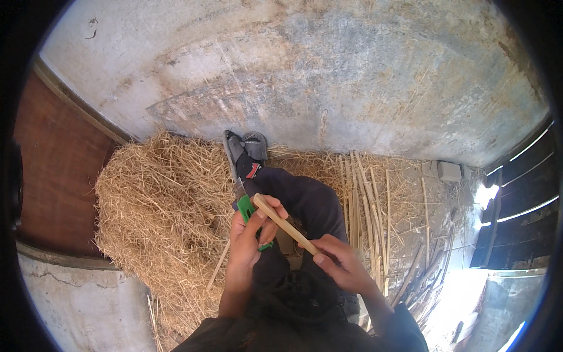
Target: The person whittles a thin wooden stick with a utility knife, removing small shavings along the length of the wood.
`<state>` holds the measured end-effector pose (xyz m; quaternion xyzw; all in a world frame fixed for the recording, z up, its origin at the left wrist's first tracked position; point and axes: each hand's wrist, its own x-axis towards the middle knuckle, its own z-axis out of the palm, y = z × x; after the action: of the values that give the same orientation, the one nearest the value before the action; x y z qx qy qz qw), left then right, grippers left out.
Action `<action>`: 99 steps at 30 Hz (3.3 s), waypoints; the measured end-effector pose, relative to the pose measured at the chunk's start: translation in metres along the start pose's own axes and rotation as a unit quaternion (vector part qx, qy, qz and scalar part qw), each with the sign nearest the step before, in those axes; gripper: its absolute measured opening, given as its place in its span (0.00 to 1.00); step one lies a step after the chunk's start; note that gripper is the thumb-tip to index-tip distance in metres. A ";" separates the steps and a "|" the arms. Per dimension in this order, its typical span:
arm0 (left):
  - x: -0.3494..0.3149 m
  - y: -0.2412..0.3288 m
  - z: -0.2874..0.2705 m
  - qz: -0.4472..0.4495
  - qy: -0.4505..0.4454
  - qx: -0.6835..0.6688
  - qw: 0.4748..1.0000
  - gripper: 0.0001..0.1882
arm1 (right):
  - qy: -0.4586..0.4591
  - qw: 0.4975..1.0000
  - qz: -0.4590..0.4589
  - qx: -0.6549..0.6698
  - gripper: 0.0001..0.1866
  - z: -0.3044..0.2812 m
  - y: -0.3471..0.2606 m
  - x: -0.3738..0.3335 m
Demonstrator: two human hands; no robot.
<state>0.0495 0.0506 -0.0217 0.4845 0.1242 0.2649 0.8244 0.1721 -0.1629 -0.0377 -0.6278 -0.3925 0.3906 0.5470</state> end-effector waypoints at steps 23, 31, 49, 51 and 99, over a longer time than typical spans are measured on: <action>-0.004 0.011 0.008 -0.034 0.024 0.152 0.987 0.19 | 0.102 0.988 -0.068 -0.096 0.26 0.009 0.000 0.005; 0.000 0.024 -0.008 0.038 0.112 0.097 0.988 0.19 | 0.003 0.987 -0.012 -0.158 0.42 -0.005 0.012 0.006; 0.002 0.066 -0.102 0.178 0.281 -0.074 0.940 0.23 | -0.197 0.973 0.094 -0.070 0.13 -0.041 0.044 -0.008; 0.002 0.064 -0.103 0.188 0.274 -0.046 0.942 0.23 | -0.176 0.978 0.100 -0.040 0.13 -0.038 0.044 -0.013; 0.183 -0.046 0.021 0.227 -0.247 0.448 0.829 0.16 | 0.283 0.942 0.054 -0.172 0.27 -0.034 0.057 -0.021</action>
<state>0.2248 0.1193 -0.0413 0.8643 -0.0918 0.2317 0.4369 0.1986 -0.2007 -0.0898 -0.8176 -0.2480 0.1524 0.4968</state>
